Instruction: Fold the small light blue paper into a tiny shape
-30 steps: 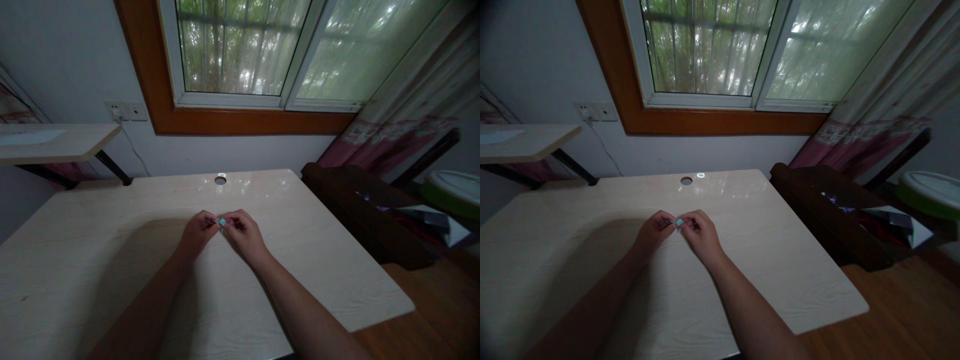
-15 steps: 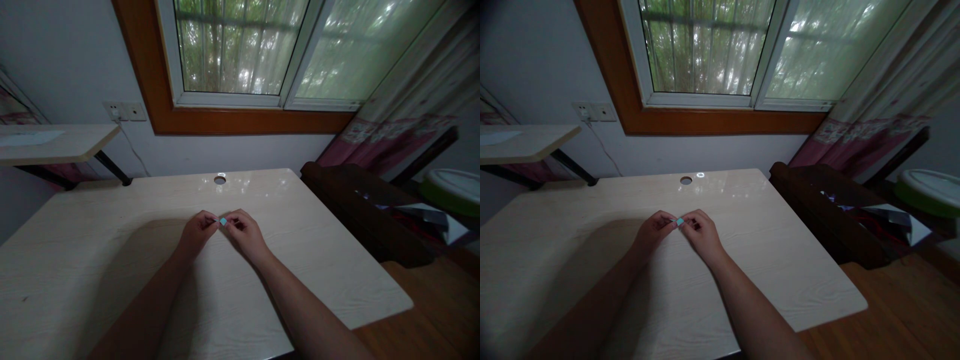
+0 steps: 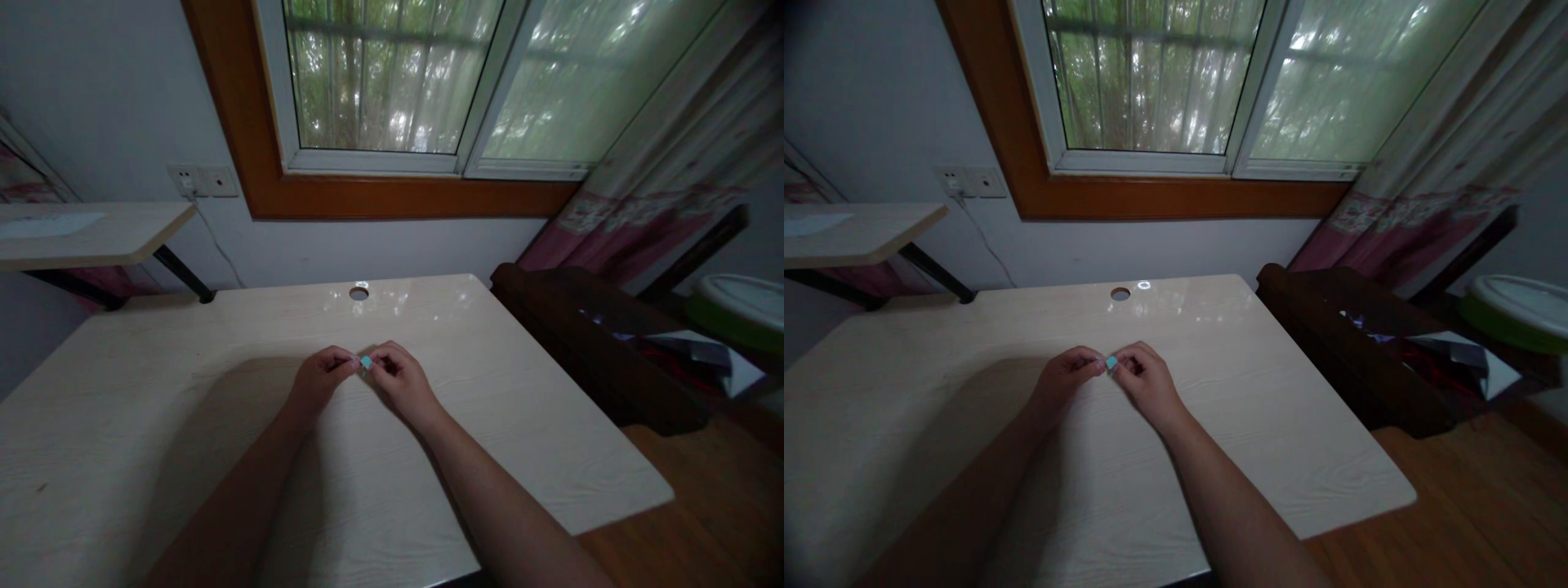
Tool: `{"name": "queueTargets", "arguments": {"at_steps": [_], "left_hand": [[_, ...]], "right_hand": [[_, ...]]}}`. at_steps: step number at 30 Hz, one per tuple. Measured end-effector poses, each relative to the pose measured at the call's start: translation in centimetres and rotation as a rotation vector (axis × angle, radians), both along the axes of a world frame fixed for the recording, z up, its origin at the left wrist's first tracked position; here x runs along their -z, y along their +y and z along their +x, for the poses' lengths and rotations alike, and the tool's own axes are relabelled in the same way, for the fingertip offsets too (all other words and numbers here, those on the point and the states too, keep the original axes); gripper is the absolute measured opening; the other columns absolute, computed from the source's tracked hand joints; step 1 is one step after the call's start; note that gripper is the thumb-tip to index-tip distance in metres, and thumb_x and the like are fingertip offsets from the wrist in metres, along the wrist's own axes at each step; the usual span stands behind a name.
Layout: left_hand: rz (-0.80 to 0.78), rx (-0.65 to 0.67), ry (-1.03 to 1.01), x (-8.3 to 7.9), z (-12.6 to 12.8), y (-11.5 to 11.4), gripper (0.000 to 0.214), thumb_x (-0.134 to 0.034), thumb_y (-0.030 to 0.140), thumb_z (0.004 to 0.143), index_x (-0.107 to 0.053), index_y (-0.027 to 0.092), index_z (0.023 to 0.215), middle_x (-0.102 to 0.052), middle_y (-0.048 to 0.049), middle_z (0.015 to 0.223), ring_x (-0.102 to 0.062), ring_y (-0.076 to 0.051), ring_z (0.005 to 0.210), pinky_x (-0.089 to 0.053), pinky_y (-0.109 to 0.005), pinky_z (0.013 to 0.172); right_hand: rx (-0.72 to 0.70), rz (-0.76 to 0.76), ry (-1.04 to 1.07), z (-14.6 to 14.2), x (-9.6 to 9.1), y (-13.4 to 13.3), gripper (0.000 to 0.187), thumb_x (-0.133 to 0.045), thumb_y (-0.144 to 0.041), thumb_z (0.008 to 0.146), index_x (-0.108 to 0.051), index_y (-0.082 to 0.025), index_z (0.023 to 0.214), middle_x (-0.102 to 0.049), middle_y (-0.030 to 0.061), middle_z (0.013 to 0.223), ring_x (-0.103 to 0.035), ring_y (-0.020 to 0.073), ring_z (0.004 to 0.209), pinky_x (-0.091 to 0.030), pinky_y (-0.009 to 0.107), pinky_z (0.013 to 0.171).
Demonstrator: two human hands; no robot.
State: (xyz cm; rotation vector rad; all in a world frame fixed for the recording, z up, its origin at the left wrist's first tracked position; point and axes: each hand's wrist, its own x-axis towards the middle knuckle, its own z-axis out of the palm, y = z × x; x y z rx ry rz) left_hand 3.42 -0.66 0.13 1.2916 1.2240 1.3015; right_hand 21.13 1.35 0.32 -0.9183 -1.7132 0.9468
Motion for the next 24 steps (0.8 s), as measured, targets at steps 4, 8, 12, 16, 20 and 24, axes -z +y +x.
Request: {"name": "queueTargets", "arguments": {"at_steps": [4, 8, 12, 16, 20, 24], "left_hand": [[-0.014, -0.006, -0.008, 0.04, 0.10, 0.02, 0.014, -0.073, 0.030, 0.073, -0.071, 0.017, 0.075, -0.069, -0.0003, 0.071, -0.061, -0.014, 0.070, -0.046, -0.025, 0.070], [-0.036, 0.003, 0.022, 0.13, 0.17, 0.09, 0.015, -0.073, 0.031, 0.073, -0.071, 0.017, 0.076, -0.069, -0.0005, 0.071, -0.061, -0.015, 0.070, -0.046, -0.025, 0.070], [-0.030, 0.024, 0.030, 0.27, 0.18, 0.11, 0.015, -0.073, 0.030, 0.074, -0.070, 0.017, 0.079, -0.068, -0.0002, 0.073, -0.061, -0.014, 0.071, -0.045, -0.024, 0.069], [-0.034, 0.035, 0.097, 0.04, 0.24, 0.07, 0.014, -0.071, 0.030, 0.076, -0.068, 0.017, 0.080, -0.067, 0.0008, 0.071, -0.060, -0.013, 0.068, -0.044, -0.023, 0.065], [-0.003, 0.039, 0.169, -0.12, 0.25, 0.11, 0.012, -0.069, 0.028, 0.077, -0.069, 0.016, 0.080, -0.066, 0.0004, 0.071, -0.059, -0.013, 0.068, -0.043, -0.023, 0.064], [0.029, 0.063, 0.198, 0.10, 0.05, 0.20, 0.012, -0.066, 0.028, 0.080, -0.068, 0.017, 0.079, -0.064, 0.0002, 0.071, -0.057, -0.013, 0.068, -0.042, -0.023, 0.064]], "right_hand": [[0.004, 0.012, 0.002, 0.07, 0.16, 0.05, 0.006, -0.068, -0.027, 0.084, -0.069, -0.020, 0.084, -0.060, 0.0022, 0.082, -0.055, 0.0146, 0.073, -0.043, 0.027, 0.065], [0.008, 0.028, -0.006, 0.13, 0.21, 0.06, 0.006, -0.071, -0.027, 0.083, -0.071, -0.021, 0.085, -0.061, 0.0026, 0.082, -0.055, 0.0154, 0.073, -0.043, 0.027, 0.065], [0.019, 0.046, -0.018, 0.18, 0.14, 0.00, 0.007, -0.069, -0.027, 0.085, -0.071, -0.021, 0.084, -0.061, 0.0028, 0.082, -0.055, 0.0153, 0.074, -0.043, 0.027, 0.065], [0.011, 0.050, -0.027, 0.26, 0.07, -0.04, 0.007, -0.069, -0.027, 0.085, -0.070, -0.020, 0.084, -0.060, 0.0029, 0.083, -0.055, 0.0147, 0.072, -0.042, 0.027, 0.064], [-0.004, 0.043, -0.033, 0.39, -0.02, -0.06, 0.006, -0.068, -0.026, 0.085, -0.070, -0.020, 0.084, -0.059, 0.0027, 0.082, -0.054, 0.0144, 0.072, -0.041, 0.026, 0.063], [-0.027, 0.023, -0.020, 0.41, -0.16, -0.06, 0.007, -0.068, -0.026, 0.084, -0.069, -0.020, 0.083, -0.058, 0.0019, 0.081, -0.052, 0.0138, 0.070, -0.039, 0.026, 0.061]]}}
